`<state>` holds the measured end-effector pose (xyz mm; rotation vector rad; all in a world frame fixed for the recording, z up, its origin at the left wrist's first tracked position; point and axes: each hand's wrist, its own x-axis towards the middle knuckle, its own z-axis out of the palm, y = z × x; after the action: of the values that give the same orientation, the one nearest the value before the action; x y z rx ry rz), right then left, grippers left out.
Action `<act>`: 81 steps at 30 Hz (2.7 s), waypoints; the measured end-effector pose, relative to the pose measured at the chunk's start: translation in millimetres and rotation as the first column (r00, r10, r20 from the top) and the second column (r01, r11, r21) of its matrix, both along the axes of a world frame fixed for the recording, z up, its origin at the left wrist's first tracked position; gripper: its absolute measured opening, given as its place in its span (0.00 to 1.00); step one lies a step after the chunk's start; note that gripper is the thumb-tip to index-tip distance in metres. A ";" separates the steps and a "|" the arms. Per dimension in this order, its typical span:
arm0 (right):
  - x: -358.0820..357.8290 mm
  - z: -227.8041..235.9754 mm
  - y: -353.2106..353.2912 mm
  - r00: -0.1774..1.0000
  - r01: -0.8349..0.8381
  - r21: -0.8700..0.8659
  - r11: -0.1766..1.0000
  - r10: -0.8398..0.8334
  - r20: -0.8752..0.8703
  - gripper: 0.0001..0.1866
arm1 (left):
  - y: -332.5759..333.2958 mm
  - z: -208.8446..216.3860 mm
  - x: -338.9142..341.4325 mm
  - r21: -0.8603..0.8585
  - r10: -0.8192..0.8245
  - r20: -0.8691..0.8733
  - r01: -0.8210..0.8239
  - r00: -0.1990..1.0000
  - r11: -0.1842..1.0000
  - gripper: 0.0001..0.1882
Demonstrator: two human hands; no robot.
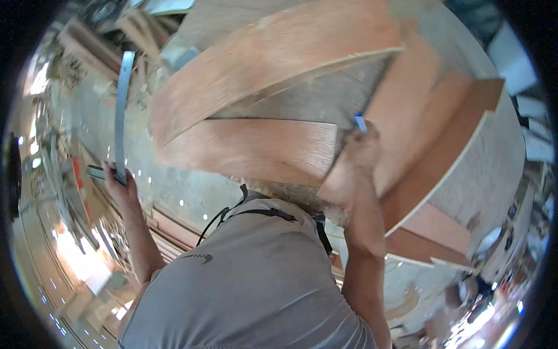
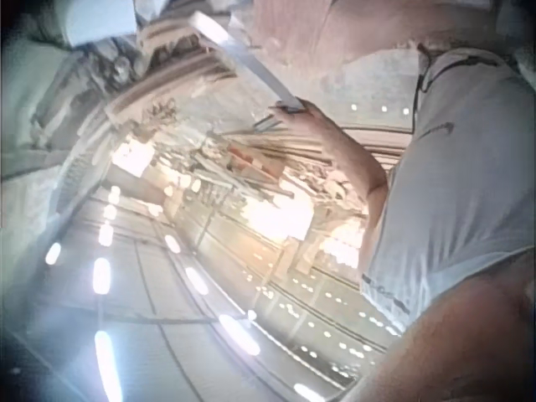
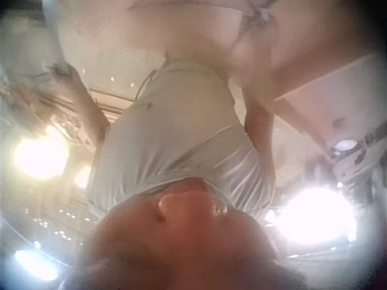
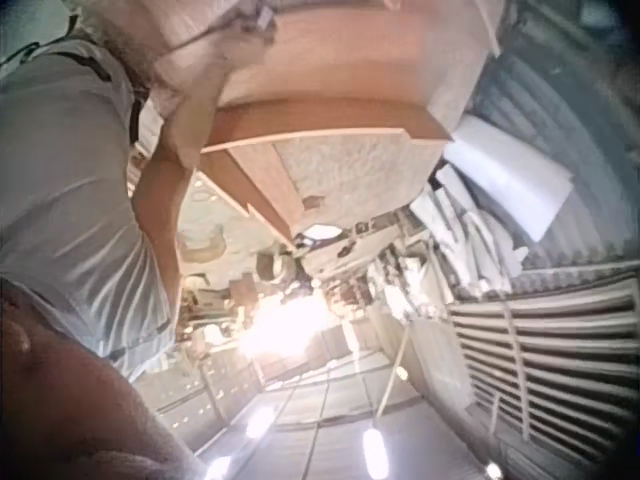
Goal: The person uses a table saw to cut a rectangular piece of plywood into two smaller pieces. After cutting, the person moves the pieces to a workbench, arranges them, and uses a metal ruler and a pen to mark lines on the wood surfaces.
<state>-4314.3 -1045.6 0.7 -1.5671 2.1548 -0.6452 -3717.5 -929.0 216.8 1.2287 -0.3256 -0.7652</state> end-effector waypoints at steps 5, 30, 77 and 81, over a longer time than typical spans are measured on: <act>-61.7 4.3 -41.7 0.935 0.138 -0.006 0.990 -0.132 -0.328 0.11 | 159.0 -92.8 44.5 0.176 0.397 -0.135 -0.373 0.908 0.911 0.09; 66.7 126.1 147.1 0.928 0.191 0.355 0.915 -0.286 0.239 0.15 | 47.1 -214.6 216.2 0.551 -0.300 -0.070 0.287 0.952 0.783 0.14; -8.0 150.0 381.5 0.136 0.991 -0.105 0.087 -0.656 0.743 0.13 | -58.2 -18.6 -315.5 0.059 -0.952 -0.223 0.978 0.207 0.199 0.11; 30.0 153.2 374.7 0.107 0.990 -0.032 0.140 -0.566 0.817 0.15 | -31.6 -26.0 -349.2 0.048 -0.954 -0.299 0.998 -0.019 -0.035 0.11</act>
<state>-4284.4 -670.8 153.9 0.2434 2.0955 -2.0872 -4066.7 -960.6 190.8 0.9547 -1.0879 -2.3159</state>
